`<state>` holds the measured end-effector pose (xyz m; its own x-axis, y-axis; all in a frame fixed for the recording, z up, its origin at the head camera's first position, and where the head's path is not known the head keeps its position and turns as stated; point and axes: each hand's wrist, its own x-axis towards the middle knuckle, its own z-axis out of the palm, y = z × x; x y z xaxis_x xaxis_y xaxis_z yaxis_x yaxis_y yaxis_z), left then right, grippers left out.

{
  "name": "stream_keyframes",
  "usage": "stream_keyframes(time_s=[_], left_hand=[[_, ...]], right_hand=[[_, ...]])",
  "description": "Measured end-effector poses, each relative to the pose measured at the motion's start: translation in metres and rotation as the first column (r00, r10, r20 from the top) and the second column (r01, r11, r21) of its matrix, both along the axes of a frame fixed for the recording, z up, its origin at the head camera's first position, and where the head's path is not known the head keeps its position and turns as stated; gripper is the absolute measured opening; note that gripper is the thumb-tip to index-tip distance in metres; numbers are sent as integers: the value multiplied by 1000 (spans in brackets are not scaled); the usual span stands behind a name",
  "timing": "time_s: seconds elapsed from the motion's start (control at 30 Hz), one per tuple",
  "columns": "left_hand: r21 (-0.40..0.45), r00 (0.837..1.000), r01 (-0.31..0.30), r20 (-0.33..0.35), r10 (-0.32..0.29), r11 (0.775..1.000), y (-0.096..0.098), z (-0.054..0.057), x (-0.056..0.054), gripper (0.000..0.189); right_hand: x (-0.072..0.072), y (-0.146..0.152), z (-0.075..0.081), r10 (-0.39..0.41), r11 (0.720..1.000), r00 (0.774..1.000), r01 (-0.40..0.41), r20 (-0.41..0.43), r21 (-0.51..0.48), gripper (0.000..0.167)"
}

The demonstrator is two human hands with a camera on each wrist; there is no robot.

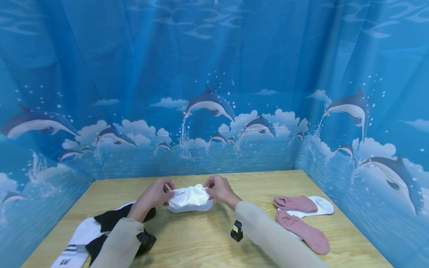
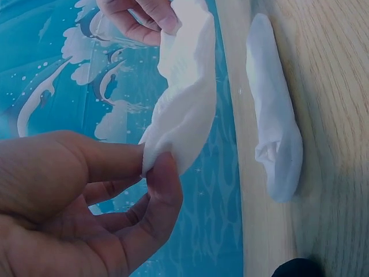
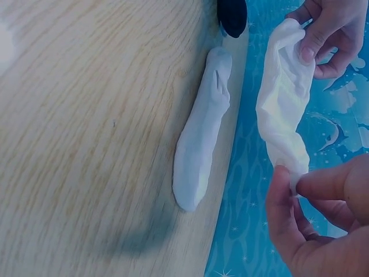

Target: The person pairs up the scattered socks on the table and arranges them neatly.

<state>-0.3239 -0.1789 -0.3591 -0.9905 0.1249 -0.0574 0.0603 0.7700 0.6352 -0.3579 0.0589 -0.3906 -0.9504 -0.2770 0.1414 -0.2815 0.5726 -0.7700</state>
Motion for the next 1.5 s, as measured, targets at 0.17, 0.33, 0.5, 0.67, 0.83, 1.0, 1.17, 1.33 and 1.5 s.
stream_keyframes(time_s=[0.17, 0.33, 0.5, 0.67, 0.83, 1.0, 1.17, 1.33, 1.5], left_hand=[[11, 1000, -5, 7, 5, 1000, -2, -4, -4, 3], [25, 1000, -15, 8, 15, 1000, -3, -8, -7, 4], [31, 999, -35, 18, 34, 999, -3, -10, -10, 4], [29, 998, -48, 31, 47, 998, -2, -11, -11, 4], [25, 998, -59, 31, 58, 998, -1, -11, -12, 5], [25, 996, -78, 40, 77, 997, -1, -13, -15, 5], [29, 995, -92, 33, 91, 995, -1, -19, -18, 4], [37, 997, -76, 5, 76, 996, -2, -22, -19, 4], [56, 998, -57, -15, 58, 997, -3, -24, -18, 5]], right_hand=[[-2, -1, -3, -14, 1000, 1000, 14, -3, 9, 12], [-5, -2, -4, -20, 1000, 1000, 20, -5, 10, 12], [-6, -3, -6, -27, 1000, 1000, 27, -3, 8, 11], [-7, -3, -7, -34, 999, 999, 34, -4, 11, 11], [-8, -3, -9, -27, 1000, 1000, 27, -14, 7, 12], [-9, -4, -11, -29, 999, 999, 29, -15, 14, 12], [-11, -5, -14, -41, 999, 999, 41, -18, 24, 12], [-12, -5, -16, -45, 998, 999, 46, -22, 33, 11], [-13, -6, -18, -53, 998, 998, 54, -30, 39, 10]])
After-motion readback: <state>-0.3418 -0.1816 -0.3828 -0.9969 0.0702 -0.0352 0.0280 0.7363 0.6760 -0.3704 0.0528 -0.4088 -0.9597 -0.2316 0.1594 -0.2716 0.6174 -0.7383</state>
